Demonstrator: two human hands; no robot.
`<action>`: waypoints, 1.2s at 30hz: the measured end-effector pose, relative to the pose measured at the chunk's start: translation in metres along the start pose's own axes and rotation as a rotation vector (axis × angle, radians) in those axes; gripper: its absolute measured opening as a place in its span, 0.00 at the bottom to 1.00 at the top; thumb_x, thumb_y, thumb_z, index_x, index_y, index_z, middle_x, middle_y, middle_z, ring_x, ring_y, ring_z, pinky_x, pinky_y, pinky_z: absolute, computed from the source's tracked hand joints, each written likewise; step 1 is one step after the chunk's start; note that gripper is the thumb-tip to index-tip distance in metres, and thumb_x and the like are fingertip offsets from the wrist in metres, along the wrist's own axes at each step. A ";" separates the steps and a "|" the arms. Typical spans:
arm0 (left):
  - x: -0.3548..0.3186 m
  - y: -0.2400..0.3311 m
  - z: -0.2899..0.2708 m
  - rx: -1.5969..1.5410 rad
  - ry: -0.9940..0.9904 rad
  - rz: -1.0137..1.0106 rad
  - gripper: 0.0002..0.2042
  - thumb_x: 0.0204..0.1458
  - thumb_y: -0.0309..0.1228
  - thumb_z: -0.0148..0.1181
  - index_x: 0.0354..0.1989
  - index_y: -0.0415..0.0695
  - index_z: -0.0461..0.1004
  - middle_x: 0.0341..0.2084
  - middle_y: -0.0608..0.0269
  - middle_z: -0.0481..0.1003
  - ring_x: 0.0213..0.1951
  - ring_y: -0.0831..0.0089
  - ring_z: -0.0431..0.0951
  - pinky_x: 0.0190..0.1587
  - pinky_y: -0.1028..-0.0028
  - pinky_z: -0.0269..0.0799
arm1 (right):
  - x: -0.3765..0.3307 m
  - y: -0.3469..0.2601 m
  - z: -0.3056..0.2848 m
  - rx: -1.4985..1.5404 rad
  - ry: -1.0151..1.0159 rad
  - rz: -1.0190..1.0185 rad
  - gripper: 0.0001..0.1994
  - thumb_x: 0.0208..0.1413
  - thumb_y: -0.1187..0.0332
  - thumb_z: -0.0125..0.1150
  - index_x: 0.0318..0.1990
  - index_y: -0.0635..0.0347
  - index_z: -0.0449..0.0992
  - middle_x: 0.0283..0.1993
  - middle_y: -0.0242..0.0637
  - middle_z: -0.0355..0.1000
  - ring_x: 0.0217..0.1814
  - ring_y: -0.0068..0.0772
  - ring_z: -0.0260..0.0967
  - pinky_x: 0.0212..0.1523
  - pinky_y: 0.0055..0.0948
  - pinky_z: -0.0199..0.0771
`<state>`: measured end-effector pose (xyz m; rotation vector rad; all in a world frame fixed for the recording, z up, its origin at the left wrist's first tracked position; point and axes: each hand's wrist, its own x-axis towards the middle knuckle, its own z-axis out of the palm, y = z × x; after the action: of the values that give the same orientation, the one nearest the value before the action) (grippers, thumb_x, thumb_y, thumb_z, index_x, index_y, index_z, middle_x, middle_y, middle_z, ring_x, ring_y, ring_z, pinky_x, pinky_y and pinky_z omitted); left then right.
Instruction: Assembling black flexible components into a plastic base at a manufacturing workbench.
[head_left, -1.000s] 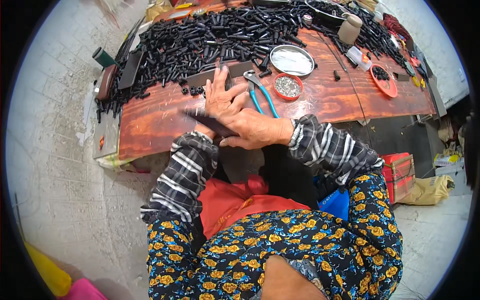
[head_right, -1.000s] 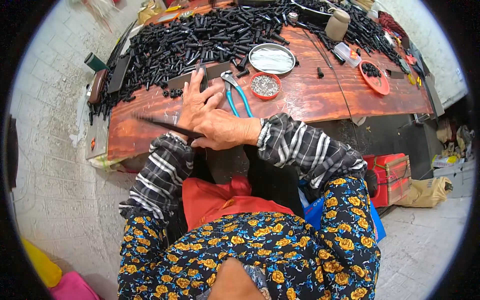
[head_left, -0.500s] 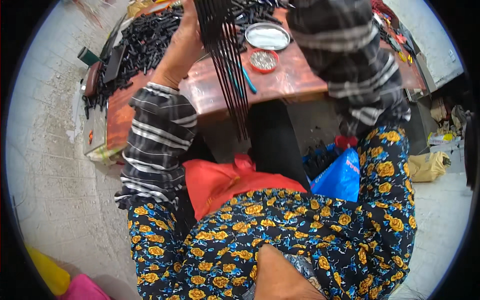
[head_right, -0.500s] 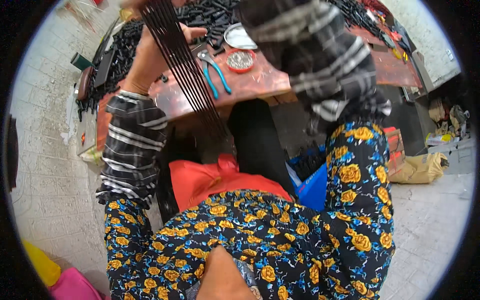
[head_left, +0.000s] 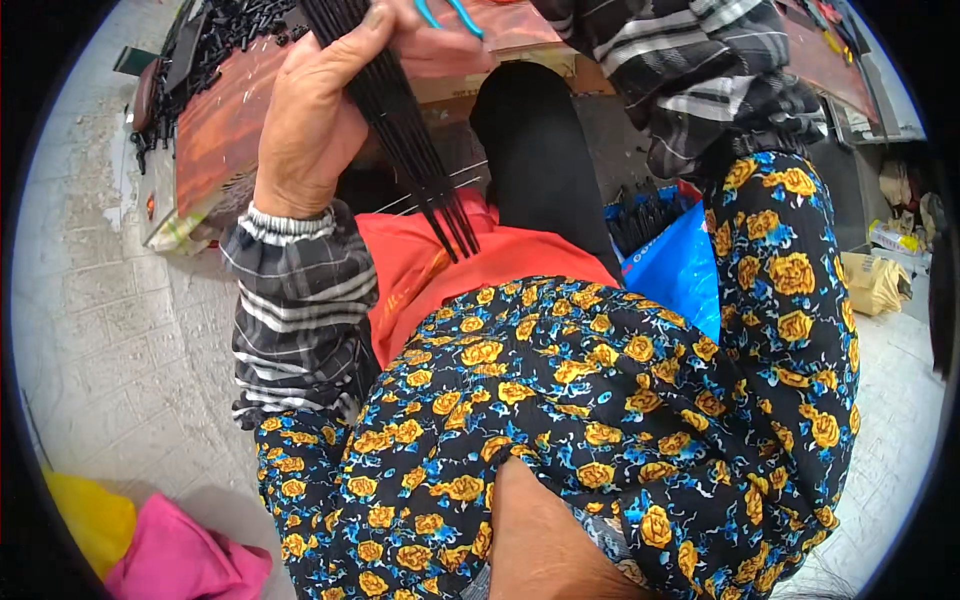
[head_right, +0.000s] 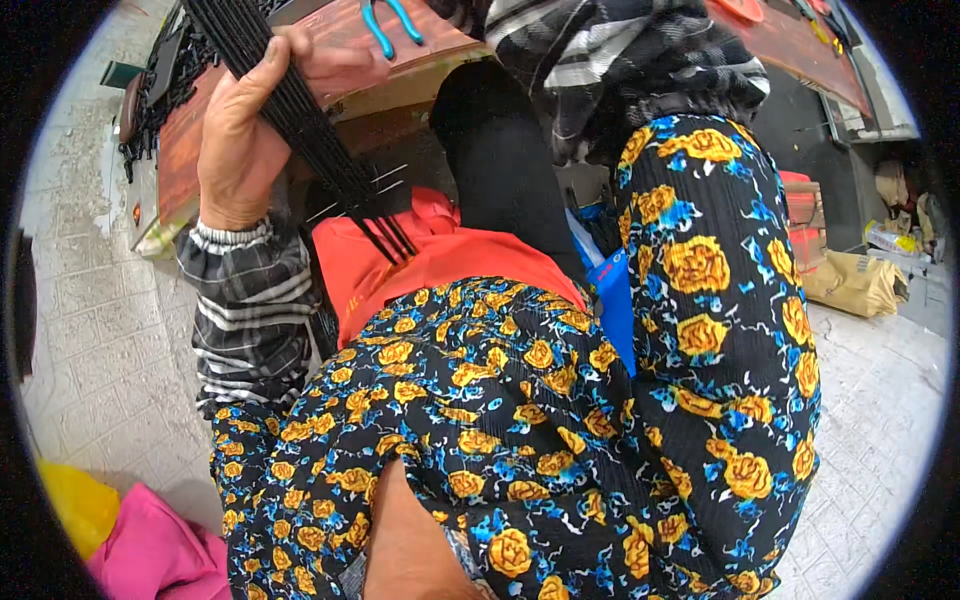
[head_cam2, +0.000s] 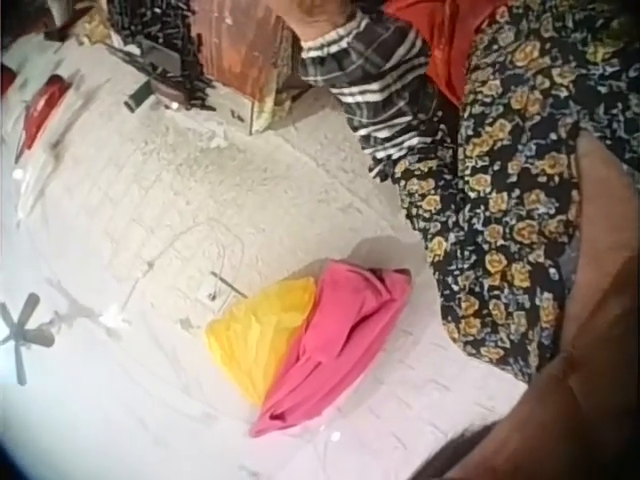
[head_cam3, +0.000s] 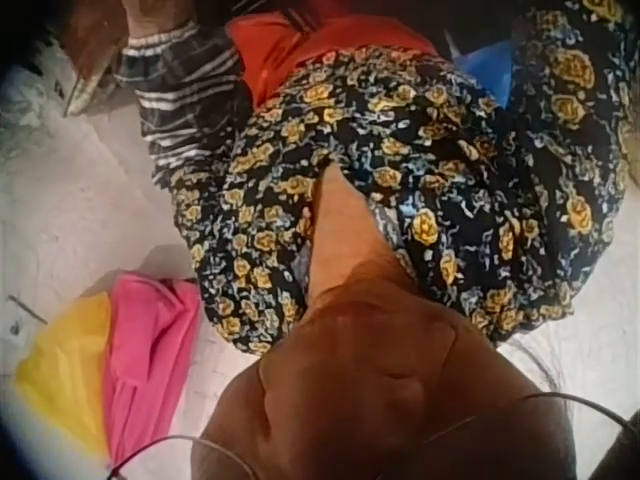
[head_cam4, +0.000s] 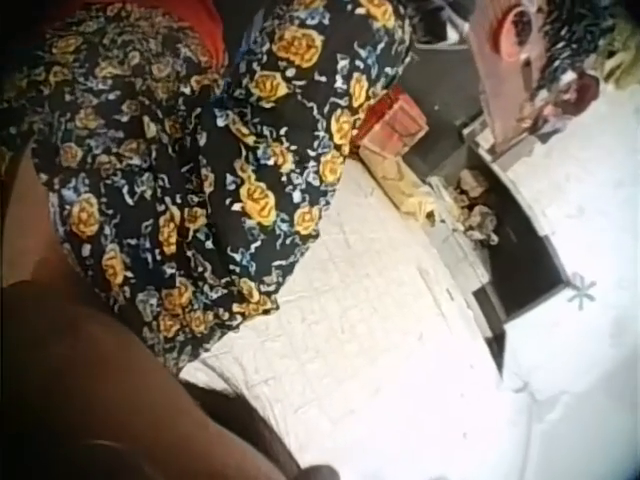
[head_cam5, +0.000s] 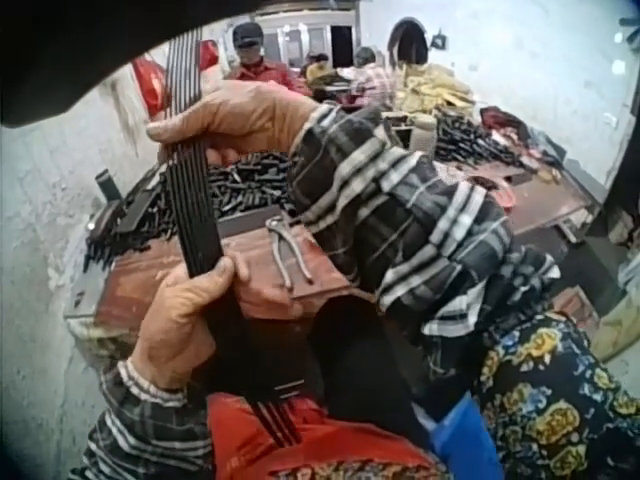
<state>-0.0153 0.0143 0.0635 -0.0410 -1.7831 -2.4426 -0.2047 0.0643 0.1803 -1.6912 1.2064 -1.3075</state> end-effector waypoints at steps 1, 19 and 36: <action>-0.002 0.002 -0.001 0.007 0.002 -0.001 0.13 0.63 0.37 0.45 0.39 0.39 0.68 0.45 0.38 0.73 0.53 0.49 0.71 0.53 0.61 0.70 | 0.001 0.007 0.002 0.062 0.055 -0.022 0.15 0.58 0.61 0.60 0.33 0.67 0.78 0.20 0.32 0.72 0.13 0.19 0.65 0.12 0.16 0.65; 0.010 -0.008 -0.057 -0.656 0.764 0.521 0.15 0.66 0.35 0.32 0.39 0.36 0.62 0.56 0.38 0.62 0.61 0.45 0.59 0.65 0.48 0.53 | -0.042 0.142 0.159 0.119 0.797 -0.206 0.37 0.56 0.49 0.59 0.64 0.66 0.55 0.59 0.43 0.61 0.60 0.30 0.57 0.61 0.32 0.57; -0.046 -0.021 0.034 0.113 0.528 0.236 0.12 0.58 0.32 0.55 0.38 0.33 0.75 0.31 0.51 0.79 0.34 0.63 0.81 0.39 0.69 0.78 | -0.090 -0.003 0.025 -0.183 0.629 0.067 0.11 0.55 0.63 0.54 0.28 0.61 0.77 0.21 0.31 0.72 0.15 0.17 0.64 0.15 0.18 0.61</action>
<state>0.0265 0.0560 0.0500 0.3487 -1.5669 -1.9483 -0.1862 0.1487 0.1454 -1.3743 1.7635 -1.8036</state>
